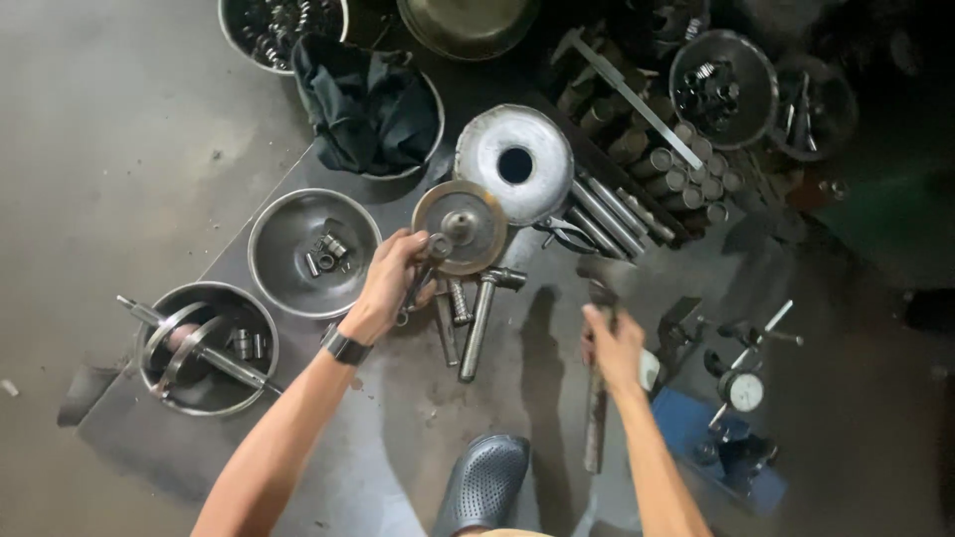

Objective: The person rotates a crankshaft assembly on the workbench beside a dial indicator and checks the gauge reading. They then wipe the crankshaft with a cloth, place it into a metal bowl, walk to a storage cabinet, and take out a small box.

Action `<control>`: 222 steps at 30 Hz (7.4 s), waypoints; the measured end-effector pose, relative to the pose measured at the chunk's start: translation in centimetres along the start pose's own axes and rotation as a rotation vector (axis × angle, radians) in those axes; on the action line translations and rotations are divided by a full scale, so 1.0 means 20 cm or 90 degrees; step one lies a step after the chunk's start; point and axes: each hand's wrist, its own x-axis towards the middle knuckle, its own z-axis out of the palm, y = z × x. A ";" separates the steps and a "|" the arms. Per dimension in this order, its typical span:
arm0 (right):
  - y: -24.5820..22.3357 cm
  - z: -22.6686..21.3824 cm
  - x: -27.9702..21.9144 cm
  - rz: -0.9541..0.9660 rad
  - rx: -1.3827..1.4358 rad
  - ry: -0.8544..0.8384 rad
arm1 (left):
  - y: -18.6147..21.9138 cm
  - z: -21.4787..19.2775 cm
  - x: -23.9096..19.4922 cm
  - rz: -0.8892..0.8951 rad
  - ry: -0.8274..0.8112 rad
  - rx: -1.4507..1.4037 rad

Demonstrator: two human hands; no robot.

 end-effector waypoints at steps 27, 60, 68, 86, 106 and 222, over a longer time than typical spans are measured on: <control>-1.50 0.09 -0.32 -0.511 0.017 -0.132 | 0.12 0.05 0.05 -0.054 -0.017 0.182; -0.80 -0.80 -0.21 -0.350 -0.210 -0.434 | -0.71 0.36 -0.24 -0.202 -0.140 -0.122; -0.25 -1.64 -0.81 -0.346 -0.357 -0.225 | -0.80 1.32 -0.50 -0.569 -0.607 -0.344; 0.54 -1.98 -0.68 -0.151 -0.265 -0.095 | -1.63 1.48 -0.71 0.049 -0.265 0.216; 0.74 -1.75 -0.52 -0.124 -0.199 -0.079 | -1.82 1.38 -0.52 0.011 -0.201 0.230; 1.24 -1.68 -0.43 0.228 0.104 -0.037 | -1.98 1.32 -0.52 0.032 -0.355 0.356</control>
